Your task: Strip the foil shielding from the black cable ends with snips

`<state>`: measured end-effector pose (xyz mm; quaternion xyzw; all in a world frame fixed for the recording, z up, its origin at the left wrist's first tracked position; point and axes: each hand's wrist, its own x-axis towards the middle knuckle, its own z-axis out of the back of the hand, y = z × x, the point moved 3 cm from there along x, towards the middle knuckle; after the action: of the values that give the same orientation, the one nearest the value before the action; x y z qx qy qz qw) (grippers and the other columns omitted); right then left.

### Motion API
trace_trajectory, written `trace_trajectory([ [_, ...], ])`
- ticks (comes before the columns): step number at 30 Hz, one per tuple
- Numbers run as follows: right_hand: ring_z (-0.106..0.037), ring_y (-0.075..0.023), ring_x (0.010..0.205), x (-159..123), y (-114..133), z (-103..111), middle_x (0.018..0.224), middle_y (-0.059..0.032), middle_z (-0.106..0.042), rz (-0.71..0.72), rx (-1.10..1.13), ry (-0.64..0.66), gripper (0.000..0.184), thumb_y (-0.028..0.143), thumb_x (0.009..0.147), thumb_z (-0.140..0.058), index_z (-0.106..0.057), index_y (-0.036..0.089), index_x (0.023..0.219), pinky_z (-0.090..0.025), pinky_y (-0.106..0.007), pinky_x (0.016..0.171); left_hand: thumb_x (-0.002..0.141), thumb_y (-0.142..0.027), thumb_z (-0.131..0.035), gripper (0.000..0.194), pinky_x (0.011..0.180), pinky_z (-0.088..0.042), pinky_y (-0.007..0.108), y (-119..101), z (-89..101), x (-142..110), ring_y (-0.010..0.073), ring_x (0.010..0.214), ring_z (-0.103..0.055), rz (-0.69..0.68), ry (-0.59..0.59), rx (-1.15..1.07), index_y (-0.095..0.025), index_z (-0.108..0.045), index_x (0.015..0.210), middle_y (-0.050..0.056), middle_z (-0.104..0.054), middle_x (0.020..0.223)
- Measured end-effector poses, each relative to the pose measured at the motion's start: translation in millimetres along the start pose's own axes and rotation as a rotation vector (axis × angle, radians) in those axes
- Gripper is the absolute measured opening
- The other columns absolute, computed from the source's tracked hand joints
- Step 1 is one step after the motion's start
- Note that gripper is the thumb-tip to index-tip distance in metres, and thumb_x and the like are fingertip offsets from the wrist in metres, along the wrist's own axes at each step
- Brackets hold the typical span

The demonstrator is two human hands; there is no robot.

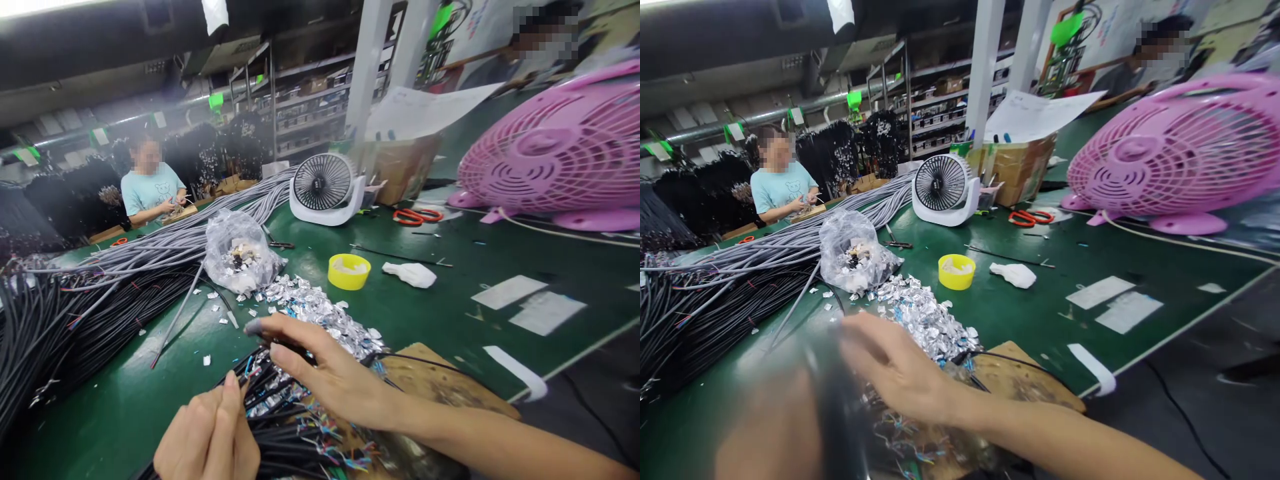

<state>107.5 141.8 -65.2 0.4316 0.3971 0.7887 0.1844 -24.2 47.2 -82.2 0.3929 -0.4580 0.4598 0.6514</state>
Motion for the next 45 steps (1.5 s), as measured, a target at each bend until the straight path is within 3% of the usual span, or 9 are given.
trace_trajectory([
  [5, -0.052, -0.0109, 0.060, 0, 3, -2, 0.068, -0.0032, -0.060, 0.037, -0.035, 0.062, 0.032, 0.038, 0.089, -0.044, -0.065, 0.017, 0.078, -0.042, -0.020, 0.052, 0.069, 0.006, -0.064, 0.026, 0.052, -0.041, 0.022, 1, 0.8, -3, 0.0096, 0.051, -0.060, 0.009, -0.012, 0.026, -0.011, -0.066, 0.088, 0.002, -0.069, 0.063],
  [9, -0.045, -0.0093, 0.053, 1, 3, -4, 0.057, -0.0015, -0.054, 0.036, -0.052, 0.070, 0.039, 0.039, 0.089, -0.043, -0.062, 0.017, 0.063, -0.037, -0.019, 0.047, 0.069, 0.006, -0.064, 0.027, 0.051, -0.040, 0.022, 0, 0.9, -5, 0.0094, 0.050, -0.059, 0.004, -0.011, 0.027, -0.011, -0.066, 0.089, 0.001, -0.068, 0.062],
  [27, -0.049, -0.0097, 0.057, -2, -2, -4, 0.060, -0.0024, -0.056, -0.002, -0.039, 0.068, 0.040, 0.040, 0.089, -0.043, -0.062, 0.015, 0.064, -0.040, -0.018, 0.050, 0.070, 0.003, -0.066, 0.024, 0.052, -0.041, 0.021, -4, -0.9, -2, 0.0088, 0.050, -0.058, 0.052, -0.036, 0.031, -0.013, -0.066, 0.087, 0.000, -0.067, 0.062],
  [31, -0.046, -0.0090, 0.055, -1, 0, -2, 0.058, -0.0019, -0.054, 0.037, -0.084, 0.034, 0.040, 0.037, 0.090, -0.044, -0.062, 0.012, 0.064, -0.037, -0.019, 0.050, 0.072, -0.003, -0.068, 0.020, 0.050, -0.045, 0.020, -3, 2.5, 8, 0.0097, 0.049, -0.060, 0.140, 0.030, 0.029, -0.017, -0.066, 0.086, 0.000, -0.067, 0.064],
  [35, -0.042, -0.0076, 0.051, 0, 3, 0, 0.054, -0.0003, -0.050, 0.091, -0.140, -0.005, 0.040, 0.034, 0.091, -0.044, -0.063, 0.011, 0.064, -0.033, -0.020, 0.047, 0.073, -0.007, -0.067, 0.016, 0.043, -0.043, 0.017, 0, 4.2, 16, 0.0085, 0.048, -0.060, 0.335, 0.117, -0.150, -0.021, -0.065, 0.081, -0.003, -0.066, 0.063],
  [45, -0.054, -0.0103, 0.060, -4, 2, 0, 0.067, -0.0035, -0.063, 0.160, -0.191, -0.043, 0.029, 0.028, 0.090, -0.047, -0.068, 0.013, 0.078, -0.041, -0.022, 0.056, 0.084, -0.012, -0.052, 0.015, 0.040, -0.039, 0.018, 3, -3.6, 11, 0.0064, 0.036, -0.048, 0.601, 0.277, -0.470, -0.018, -0.063, 0.076, -0.005, -0.051, 0.047],
])
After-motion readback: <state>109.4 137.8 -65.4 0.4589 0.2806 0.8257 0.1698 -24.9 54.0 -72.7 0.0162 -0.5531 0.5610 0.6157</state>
